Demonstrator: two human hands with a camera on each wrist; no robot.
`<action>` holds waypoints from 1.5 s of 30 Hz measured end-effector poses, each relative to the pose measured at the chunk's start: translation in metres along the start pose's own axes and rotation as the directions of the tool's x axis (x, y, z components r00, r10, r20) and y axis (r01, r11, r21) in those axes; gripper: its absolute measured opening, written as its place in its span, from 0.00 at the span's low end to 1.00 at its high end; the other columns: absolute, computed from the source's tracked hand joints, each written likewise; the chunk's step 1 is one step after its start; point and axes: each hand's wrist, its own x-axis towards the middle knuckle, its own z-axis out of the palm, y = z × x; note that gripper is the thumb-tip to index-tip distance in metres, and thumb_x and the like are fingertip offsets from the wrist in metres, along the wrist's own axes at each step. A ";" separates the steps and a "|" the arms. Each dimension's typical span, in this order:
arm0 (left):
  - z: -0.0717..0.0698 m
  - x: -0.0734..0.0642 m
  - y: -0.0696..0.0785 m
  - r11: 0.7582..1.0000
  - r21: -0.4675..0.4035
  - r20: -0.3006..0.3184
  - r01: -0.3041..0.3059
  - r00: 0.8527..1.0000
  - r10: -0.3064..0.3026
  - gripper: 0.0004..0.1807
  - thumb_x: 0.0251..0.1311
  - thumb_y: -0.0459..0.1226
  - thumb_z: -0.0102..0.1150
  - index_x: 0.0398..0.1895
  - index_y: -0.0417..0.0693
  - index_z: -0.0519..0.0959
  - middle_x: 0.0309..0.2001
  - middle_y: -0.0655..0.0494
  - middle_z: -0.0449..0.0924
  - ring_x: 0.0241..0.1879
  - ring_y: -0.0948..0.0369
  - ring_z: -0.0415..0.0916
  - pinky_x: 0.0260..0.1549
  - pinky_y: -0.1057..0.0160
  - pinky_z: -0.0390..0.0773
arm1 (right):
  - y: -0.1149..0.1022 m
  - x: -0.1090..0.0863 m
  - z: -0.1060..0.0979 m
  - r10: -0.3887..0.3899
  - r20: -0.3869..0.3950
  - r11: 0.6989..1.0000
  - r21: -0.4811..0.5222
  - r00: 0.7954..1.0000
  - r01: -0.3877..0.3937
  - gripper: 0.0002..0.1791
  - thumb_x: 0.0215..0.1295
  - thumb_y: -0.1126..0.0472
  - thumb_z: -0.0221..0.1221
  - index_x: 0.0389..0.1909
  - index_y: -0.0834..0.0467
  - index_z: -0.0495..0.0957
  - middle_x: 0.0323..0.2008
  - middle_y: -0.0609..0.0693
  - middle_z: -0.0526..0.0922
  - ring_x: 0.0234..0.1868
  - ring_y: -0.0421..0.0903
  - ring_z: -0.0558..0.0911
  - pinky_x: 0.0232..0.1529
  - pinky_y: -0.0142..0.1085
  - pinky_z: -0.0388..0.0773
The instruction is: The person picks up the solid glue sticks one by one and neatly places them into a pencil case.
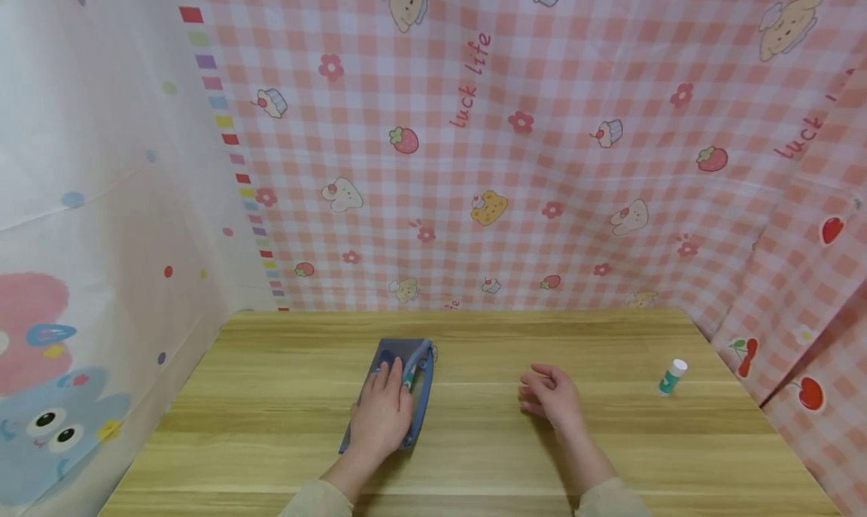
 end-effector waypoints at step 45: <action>0.002 0.000 -0.001 1.000 -0.007 0.000 0.000 1.000 0.000 0.28 0.72 0.43 0.41 0.73 0.43 0.66 0.70 0.37 0.64 0.68 0.38 0.61 0.49 0.25 0.66 | -0.013 -0.011 -0.160 0.087 -0.134 0.994 -0.049 0.987 -0.094 0.33 0.74 0.65 0.52 0.70 0.75 0.48 0.29 0.33 0.80 0.32 0.32 0.83 0.41 0.33 0.82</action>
